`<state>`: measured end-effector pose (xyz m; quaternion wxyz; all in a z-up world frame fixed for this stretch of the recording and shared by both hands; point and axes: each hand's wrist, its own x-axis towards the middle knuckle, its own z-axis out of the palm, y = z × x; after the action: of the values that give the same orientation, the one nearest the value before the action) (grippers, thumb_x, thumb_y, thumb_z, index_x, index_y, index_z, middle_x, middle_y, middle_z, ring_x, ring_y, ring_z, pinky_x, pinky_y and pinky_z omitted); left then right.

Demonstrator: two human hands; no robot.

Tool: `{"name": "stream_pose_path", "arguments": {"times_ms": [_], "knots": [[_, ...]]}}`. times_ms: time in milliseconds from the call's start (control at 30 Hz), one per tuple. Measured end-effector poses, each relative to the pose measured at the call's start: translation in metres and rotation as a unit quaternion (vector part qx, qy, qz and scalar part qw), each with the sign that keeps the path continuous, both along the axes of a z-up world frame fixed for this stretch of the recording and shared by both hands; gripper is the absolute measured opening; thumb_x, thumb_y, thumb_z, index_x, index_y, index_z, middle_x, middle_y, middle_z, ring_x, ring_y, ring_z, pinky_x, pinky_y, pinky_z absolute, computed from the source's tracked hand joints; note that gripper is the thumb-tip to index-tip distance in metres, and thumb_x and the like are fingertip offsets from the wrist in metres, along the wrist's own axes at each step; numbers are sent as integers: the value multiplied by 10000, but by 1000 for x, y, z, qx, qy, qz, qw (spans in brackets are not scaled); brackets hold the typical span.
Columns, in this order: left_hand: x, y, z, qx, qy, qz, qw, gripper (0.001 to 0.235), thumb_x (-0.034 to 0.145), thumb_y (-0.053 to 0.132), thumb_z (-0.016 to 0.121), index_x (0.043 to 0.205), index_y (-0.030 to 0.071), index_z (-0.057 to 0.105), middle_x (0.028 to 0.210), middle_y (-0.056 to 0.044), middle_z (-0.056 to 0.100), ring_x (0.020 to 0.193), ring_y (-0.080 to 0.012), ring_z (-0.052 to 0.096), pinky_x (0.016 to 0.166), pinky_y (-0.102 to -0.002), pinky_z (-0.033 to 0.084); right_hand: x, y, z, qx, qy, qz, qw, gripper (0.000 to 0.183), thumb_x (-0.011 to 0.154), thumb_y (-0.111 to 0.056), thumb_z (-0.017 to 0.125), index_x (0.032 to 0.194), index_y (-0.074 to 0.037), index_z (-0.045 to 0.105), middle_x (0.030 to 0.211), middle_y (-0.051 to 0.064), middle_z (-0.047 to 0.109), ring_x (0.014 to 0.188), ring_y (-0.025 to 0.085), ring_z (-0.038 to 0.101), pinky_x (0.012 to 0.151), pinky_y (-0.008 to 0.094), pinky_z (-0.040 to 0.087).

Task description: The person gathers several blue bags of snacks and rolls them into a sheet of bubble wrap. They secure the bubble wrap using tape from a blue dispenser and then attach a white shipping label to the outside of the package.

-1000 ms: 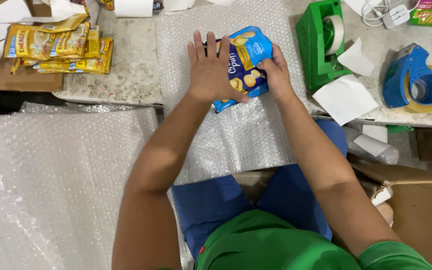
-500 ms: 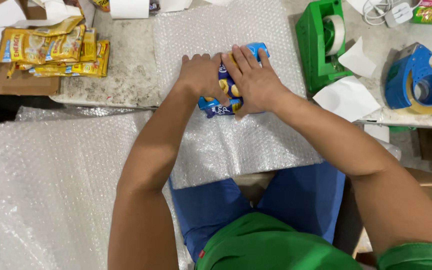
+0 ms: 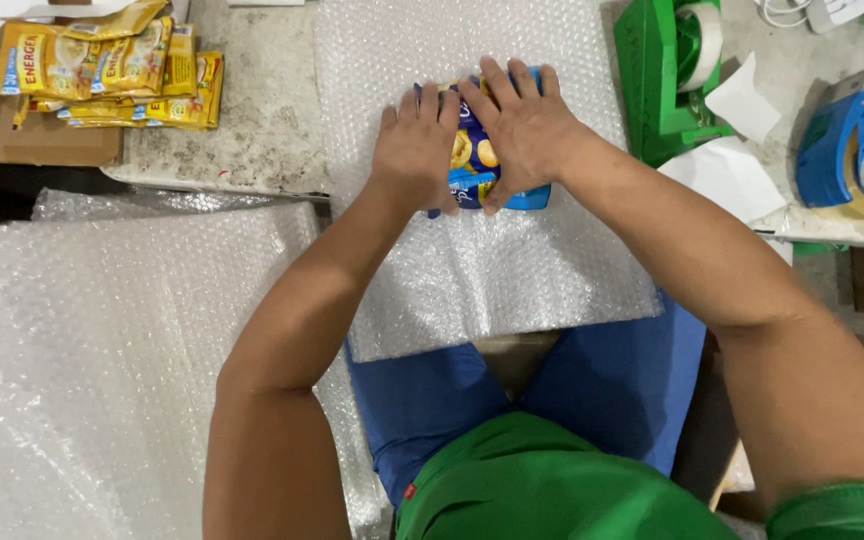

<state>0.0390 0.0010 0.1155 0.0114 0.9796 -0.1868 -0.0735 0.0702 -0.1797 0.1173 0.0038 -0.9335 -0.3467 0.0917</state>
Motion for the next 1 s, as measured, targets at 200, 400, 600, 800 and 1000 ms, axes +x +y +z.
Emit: {"name": "stream_pose_path", "arguments": {"times_ms": [200,400,600,800,1000], "knots": [[-12,6,1,-53,130,59,988,1372,488,399,974,1601,60,246,1496,-191,477,1372,-387,493,1193,-555,354,5,8,9,-60,51,-29,996,1416,444,-596,961,1589,-131,269,1515,169,417,1395,397,375,1106,593,288],[-167,-24,-28,-215,-42,-45,975,1089,675,406,898,1567,129,338,1575,-264,295,1457,-474,288,1161,-646,252,10,9,9,-71,43,-20,996,1411,458,-595,959,1598,-137,265,1497,166,429,1372,395,389,1102,587,283],[-222,16,-72,-191,-1,-26,981,616,765,287,850,1333,145,660,1443,-93,594,1424,-319,493,1224,-458,407,6,5,6,-48,52,-28,997,1416,453,-578,967,1592,-121,261,1550,176,383,1416,407,337,1139,615,228],[-213,29,-85,-388,59,51,918,159,823,292,840,920,169,810,1164,-39,749,1254,-283,635,1087,-405,504,3,5,5,-29,70,-42,996,1459,417,-537,982,1604,-135,233,1563,180,356,1445,393,302,1158,581,208],[-214,13,-69,-302,-41,-29,952,416,583,248,818,937,41,750,1002,-145,717,1021,-392,648,911,-473,497,1,3,3,-16,62,-44,997,1463,406,-529,988,1602,-141,239,1580,168,342,1453,390,288,1162,583,192]]}}
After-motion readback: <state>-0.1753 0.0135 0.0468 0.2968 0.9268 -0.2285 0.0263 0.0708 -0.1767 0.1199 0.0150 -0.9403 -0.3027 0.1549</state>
